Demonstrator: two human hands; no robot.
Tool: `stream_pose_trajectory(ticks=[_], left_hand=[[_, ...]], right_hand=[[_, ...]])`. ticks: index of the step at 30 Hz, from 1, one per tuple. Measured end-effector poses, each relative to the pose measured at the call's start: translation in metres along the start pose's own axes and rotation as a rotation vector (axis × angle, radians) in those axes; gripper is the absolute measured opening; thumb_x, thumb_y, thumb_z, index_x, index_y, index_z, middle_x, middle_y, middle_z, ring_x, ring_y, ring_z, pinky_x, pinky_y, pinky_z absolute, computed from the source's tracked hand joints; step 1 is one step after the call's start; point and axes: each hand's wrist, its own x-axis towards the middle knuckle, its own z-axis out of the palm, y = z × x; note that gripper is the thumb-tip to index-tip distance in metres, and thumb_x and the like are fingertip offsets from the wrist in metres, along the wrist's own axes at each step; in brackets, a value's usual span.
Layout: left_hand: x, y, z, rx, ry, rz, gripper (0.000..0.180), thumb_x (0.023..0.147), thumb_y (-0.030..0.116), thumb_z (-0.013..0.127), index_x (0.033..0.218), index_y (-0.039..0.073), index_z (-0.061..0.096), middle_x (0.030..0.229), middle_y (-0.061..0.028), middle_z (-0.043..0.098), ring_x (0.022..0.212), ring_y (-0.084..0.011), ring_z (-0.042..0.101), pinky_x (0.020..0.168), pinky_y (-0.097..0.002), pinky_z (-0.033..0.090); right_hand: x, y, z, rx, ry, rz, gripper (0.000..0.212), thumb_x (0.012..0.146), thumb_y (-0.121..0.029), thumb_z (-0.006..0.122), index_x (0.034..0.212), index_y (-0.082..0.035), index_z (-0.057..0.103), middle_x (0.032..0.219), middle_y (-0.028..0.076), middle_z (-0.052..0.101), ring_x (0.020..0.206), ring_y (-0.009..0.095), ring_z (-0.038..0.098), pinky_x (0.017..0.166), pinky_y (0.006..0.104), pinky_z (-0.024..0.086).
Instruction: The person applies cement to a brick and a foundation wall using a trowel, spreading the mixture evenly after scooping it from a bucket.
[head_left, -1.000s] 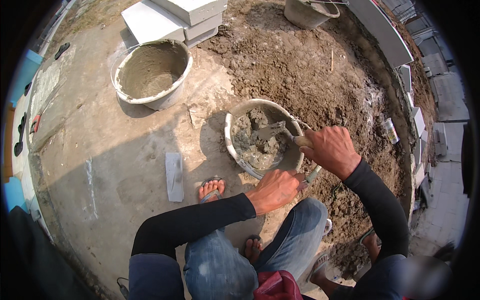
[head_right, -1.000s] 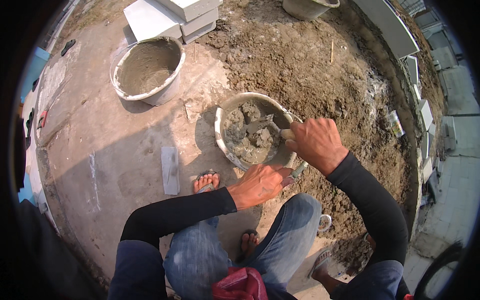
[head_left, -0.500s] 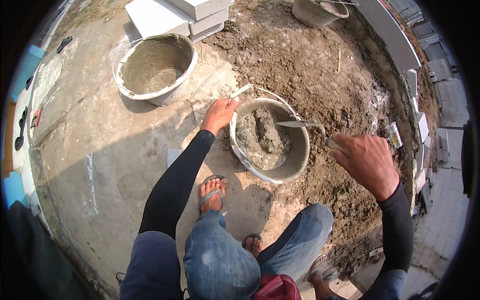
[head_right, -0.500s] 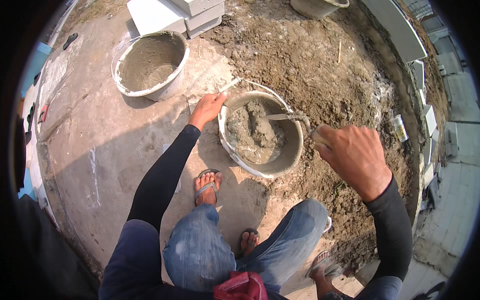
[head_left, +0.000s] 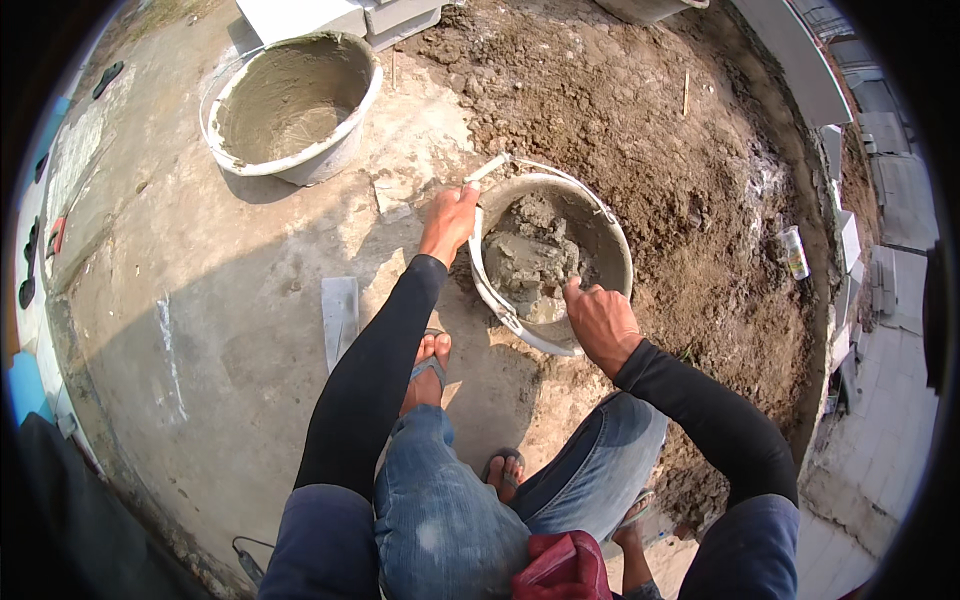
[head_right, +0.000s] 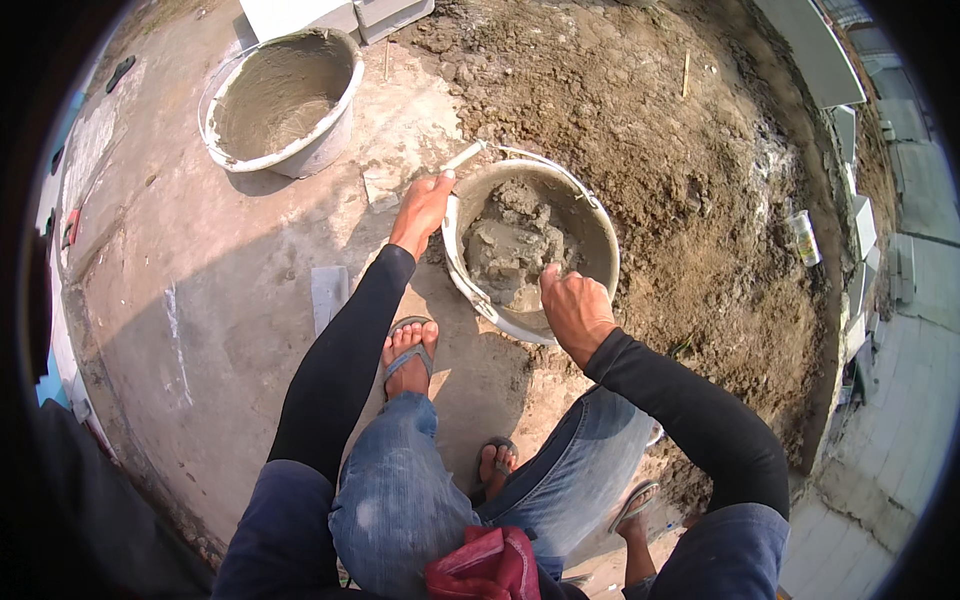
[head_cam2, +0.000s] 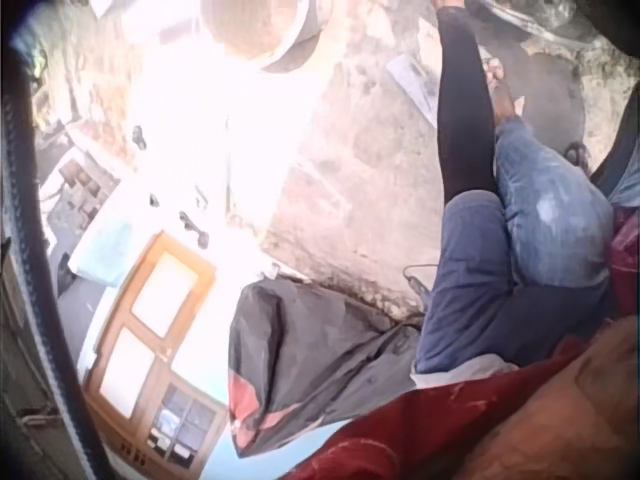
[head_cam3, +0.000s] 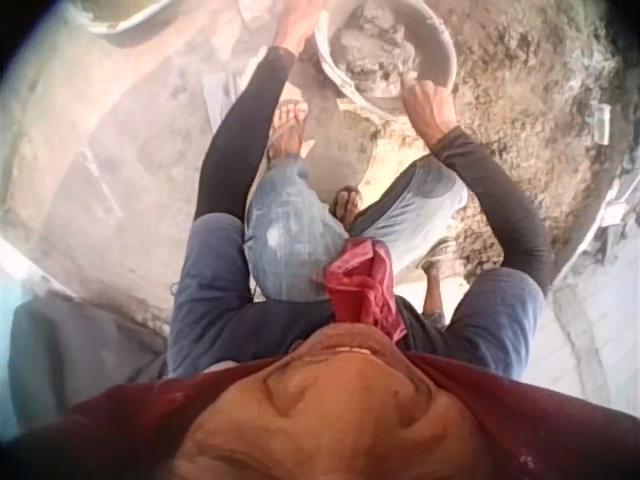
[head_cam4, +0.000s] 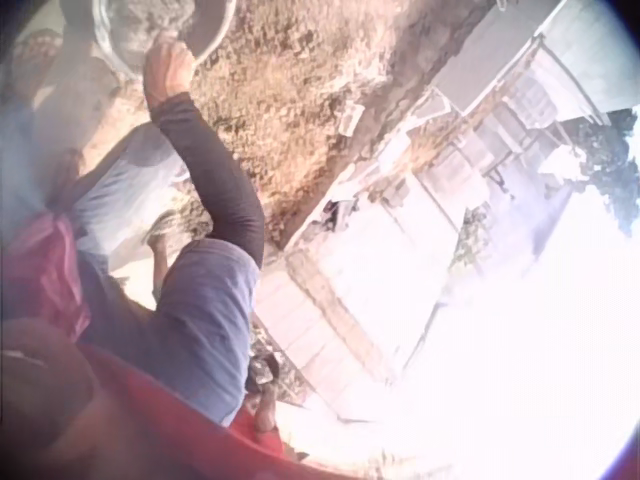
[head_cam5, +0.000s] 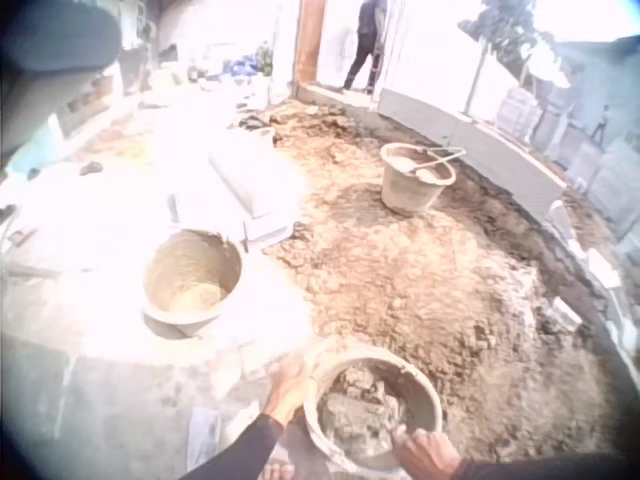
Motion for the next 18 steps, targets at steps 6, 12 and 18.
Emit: stream_pose_trajectory(ticks=[6, 12, 18], left_hand=[[-0.014, 0.012, 0.023, -0.111, 0.092, 0.015, 0.048, 0.104, 0.043, 0.052, 0.089, -0.001, 0.062, 0.070, -0.0007, 0.048, 0.067, -0.0122, 0.042, 0.062, -0.0365, 0.038], [-0.050, 0.056, 0.058, 0.146, 0.158, 0.322, 0.063, 0.104, 0.050, 0.047, 0.084, -0.008, 0.063, 0.064, -0.0260, 0.056, 0.064, -0.0412, 0.057, 0.068, -0.0498, 0.045], [-0.068, 0.076, 0.100, 0.190, 0.035, 0.502, 0.054, 0.101, 0.048, 0.059, 0.091, -0.005, 0.069, 0.063, -0.0225, 0.061, 0.060, -0.0389, 0.060, 0.061, -0.0473, 0.046]], right_hand=[[-0.073, 0.044, -0.019, 0.117, -0.126, 0.031, 0.028, 0.092, -0.011, 0.058, 0.119, -0.001, 0.056, 0.067, 0.011, 0.062, 0.055, 0.026, 0.064, 0.046, 0.0389, 0.048], [-0.050, 0.101, -0.085, 0.202, -0.075, 0.248, 0.018, 0.097, -0.021, 0.055, 0.100, -0.004, 0.061, 0.062, 0.008, 0.060, 0.057, 0.027, 0.065, 0.052, 0.0418, 0.050], [-0.003, 0.039, 0.041, 0.242, 0.009, 0.345, 0.022, 0.093, -0.012, 0.054, 0.107, 0.003, 0.061, 0.071, 0.009, 0.068, 0.068, 0.025, 0.072, 0.059, 0.0395, 0.057]])
